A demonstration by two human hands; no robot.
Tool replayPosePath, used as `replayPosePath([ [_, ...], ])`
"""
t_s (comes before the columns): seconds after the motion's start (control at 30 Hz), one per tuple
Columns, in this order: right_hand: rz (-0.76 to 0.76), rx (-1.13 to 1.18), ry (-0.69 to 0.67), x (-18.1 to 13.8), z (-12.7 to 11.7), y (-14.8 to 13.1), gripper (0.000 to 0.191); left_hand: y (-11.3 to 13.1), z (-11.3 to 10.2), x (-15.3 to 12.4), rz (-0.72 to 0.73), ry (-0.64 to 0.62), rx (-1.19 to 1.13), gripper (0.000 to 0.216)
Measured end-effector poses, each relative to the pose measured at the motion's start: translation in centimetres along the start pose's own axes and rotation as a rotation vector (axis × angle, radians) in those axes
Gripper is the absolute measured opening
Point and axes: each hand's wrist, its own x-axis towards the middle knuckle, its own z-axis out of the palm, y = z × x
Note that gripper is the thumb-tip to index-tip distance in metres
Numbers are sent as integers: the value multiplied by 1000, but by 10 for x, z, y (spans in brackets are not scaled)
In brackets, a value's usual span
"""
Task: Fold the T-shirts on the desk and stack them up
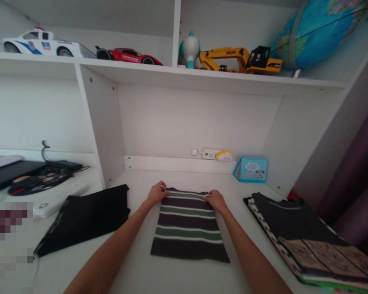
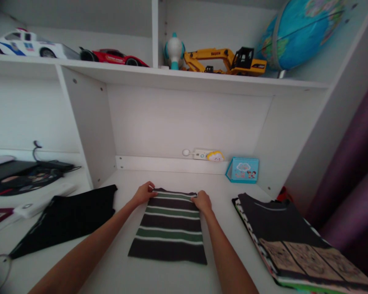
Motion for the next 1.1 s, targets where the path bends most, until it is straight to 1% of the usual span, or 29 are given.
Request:
replayPosePath([
  [0.07, -17, 73, -35, -2, -8, -3, 15, 4, -8, 2, 11, -25, -35, 27],
  [0.13, -70, 166, -51, -2, -25, -11, 22, 14, -23, 6, 43, -50, -66, 26],
  [0.17, -106, 218, -41, -3, -37, -17, 25, 22, -34, 8, 81, -52, -102, 28],
  [0.23, -189, 318, 13, -3, -68, -32, 28, 44, -60, 10, 200, -23, -229, 34],
  [0.33, -337, 446, 127, -10, -119, -56, 29, 80, -103, 8, 401, 65, -412, 44],
  [0.4, -494, 499, 214, -24, -145, -70, 28, 97, -125, 2, 489, 78, -428, 44],
  [0.47, -639, 451, 318, -47, -158, -77, 23, 102, -135, -6, 562, 58, -386, 34],
  [0.5, -690, 380, 349, -62, -159, -79, 20, 98, -134, -11, 592, 42, -346, 28],
  [0.53, -719, 292, 344, -79, -157, -79, 17, 91, -130, -17, 616, 22, -292, 23],
  [0.57, -742, 205, 291, -97, -153, -78, 15, 81, -123, -22, 635, -6, -228, 19],
  [0.6, -762, 130, 179, -115, -147, -76, 15, 69, -114, -28, 648, -49, -156, 16],
  [0.63, -771, 69, 16, -131, -140, -73, 15, 55, -103, -34, 655, -113, -80, 16],
  [0.7, -741, -9, -337, -155, -127, -64, 15, 33, -83, -46, 643, -286, 71, 19],
  [0.73, -709, -27, -465, -160, -121, -59, 15, 27, -76, -54, 621, -361, 138, 24],
  [0.77, -673, -33, -532, -161, -115, -52, 15, 26, -71, -62, 597, -405, 191, 29],
  [0.8, -639, -29, -529, -156, -110, -44, 16, 31, -67, -72, 579, -417, 226, 34],
  [0.83, -610, -24, -473, -147, -104, -35, 19, 40, -65, -83, 575, -403, 237, 38],
  [0.9, -584, -39, -332, -122, -91, -15, 24, 69, -62, -110, 630, -371, 204, 42],
  [0.93, -581, -62, -284, -109, -83, -6, 25, 86, -58, -124, 677, -392, 169, 41],
  [1.0, -572, -113, -262, -86, -68, 11, 28, 114, -46, -150, 788, -493, 148, 38],
  [1.03, -563, -132, -267, -78, -62, 17, 29, 123, -37, -160, 825, -531, 165, 39],
  [1.1, -528, -169, -265, -72, -55, 26, 31, 131, -21, -172, 852, -561, 226, 43],
])
